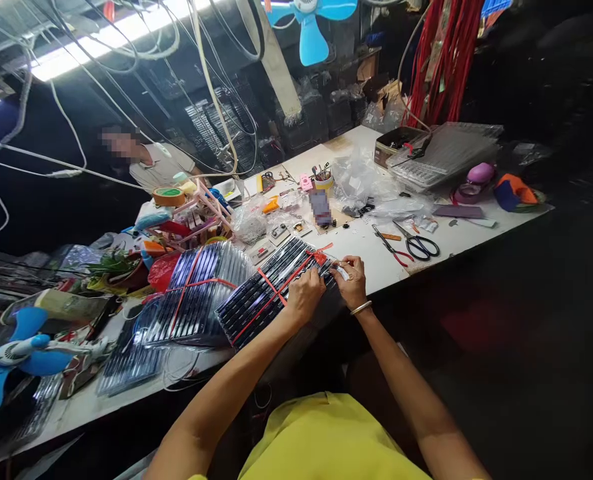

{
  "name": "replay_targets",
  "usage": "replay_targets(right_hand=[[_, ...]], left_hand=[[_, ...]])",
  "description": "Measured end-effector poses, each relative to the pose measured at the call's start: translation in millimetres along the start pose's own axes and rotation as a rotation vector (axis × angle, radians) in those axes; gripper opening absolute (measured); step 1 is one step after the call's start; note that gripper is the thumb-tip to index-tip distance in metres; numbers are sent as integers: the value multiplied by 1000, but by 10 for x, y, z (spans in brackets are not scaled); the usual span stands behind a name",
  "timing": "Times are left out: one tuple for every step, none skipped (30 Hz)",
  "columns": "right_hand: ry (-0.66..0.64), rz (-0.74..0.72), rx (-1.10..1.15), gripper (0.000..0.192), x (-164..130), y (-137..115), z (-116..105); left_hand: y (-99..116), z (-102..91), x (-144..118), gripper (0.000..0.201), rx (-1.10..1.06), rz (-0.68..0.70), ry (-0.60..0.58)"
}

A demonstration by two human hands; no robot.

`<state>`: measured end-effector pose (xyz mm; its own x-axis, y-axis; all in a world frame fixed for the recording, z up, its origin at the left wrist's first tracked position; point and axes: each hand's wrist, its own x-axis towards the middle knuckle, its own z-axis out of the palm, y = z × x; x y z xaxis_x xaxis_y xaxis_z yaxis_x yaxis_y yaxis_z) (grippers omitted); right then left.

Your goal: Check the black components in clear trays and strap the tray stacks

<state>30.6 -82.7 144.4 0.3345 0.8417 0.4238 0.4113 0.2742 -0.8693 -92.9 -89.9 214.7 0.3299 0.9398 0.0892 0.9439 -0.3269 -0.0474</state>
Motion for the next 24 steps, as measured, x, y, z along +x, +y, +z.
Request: replay_targets(right_hand=[[-30,-40,3,19,12,14,-17],[-63,-79,9,18,25,29,-35],[-96,-117,18,17,39,48,-56],[-126,-152,30,16,52,68,-80],[-151,-183,47,15,63,89,-105],[-170,-207,66,15,69,112,-131],[-180,-225,88,14,70,134,-159],[-180,-233,111,14,66,156,-186],[-170,-232,135,14,55,176,-211],[-152,-220,158,15,40,194,-234],[-126,-197,181,16,21,210,-253],[-95,-163,202,18,-3,224,-270],[-56,-117,220,20,-31,238,-284],[-5,-59,235,23,-64,251,-299],[57,10,246,25,-104,264,-317],[124,88,256,27,-151,276,-342],[190,171,266,29,-210,284,-377],[246,256,277,31,-282,286,-425],[286,339,290,32,-368,276,-486],[305,417,305,34,-468,249,-558],[303,488,323,35,-582,202,-637],[282,550,343,35,-705,133,-719],[244,605,366,34,-830,43,-798],[191,653,392,33,-951,-61,-869]], left_hand=[[-8,-6,5,26,-3,-4,-7],[-15,-15,9,26,-4,-9,-14],[-19,-25,13,27,-5,-12,-20],[-22,-36,15,27,-5,-15,-26],[-23,-49,16,28,-6,-17,-32],[-23,-62,16,28,-6,-17,-36],[-22,-74,15,28,-5,-16,-41],[-21,-83,15,27,-5,-15,-45],[-21,-90,15,27,-4,-14,-50],[-22,-92,16,27,-3,-13,-55],[-23,-90,19,27,-1,-11,-60],[-25,-84,24,27,0,-10,-64],[-26,-77,29,28,0,-9,-69],[-25,-69,32,29,1,-9,-73],[-21,-64,32,30,1,-7,-76],[-13,-64,25,31,-2,-1,-77],[-1,-69,7,32,-7,10,-76],[15,-81,-24,35,-14,26,-76],[33,-98,-70,41,-20,47,-70],[55,-119,-134,50,-31,74,-56],[78,-141,-214,57,-50,105,-34],[104,-160,-308,58,-86,143,0],[134,-174,-412,54,-151,192,30],[170,-179,-522,46,-252,245,45]])
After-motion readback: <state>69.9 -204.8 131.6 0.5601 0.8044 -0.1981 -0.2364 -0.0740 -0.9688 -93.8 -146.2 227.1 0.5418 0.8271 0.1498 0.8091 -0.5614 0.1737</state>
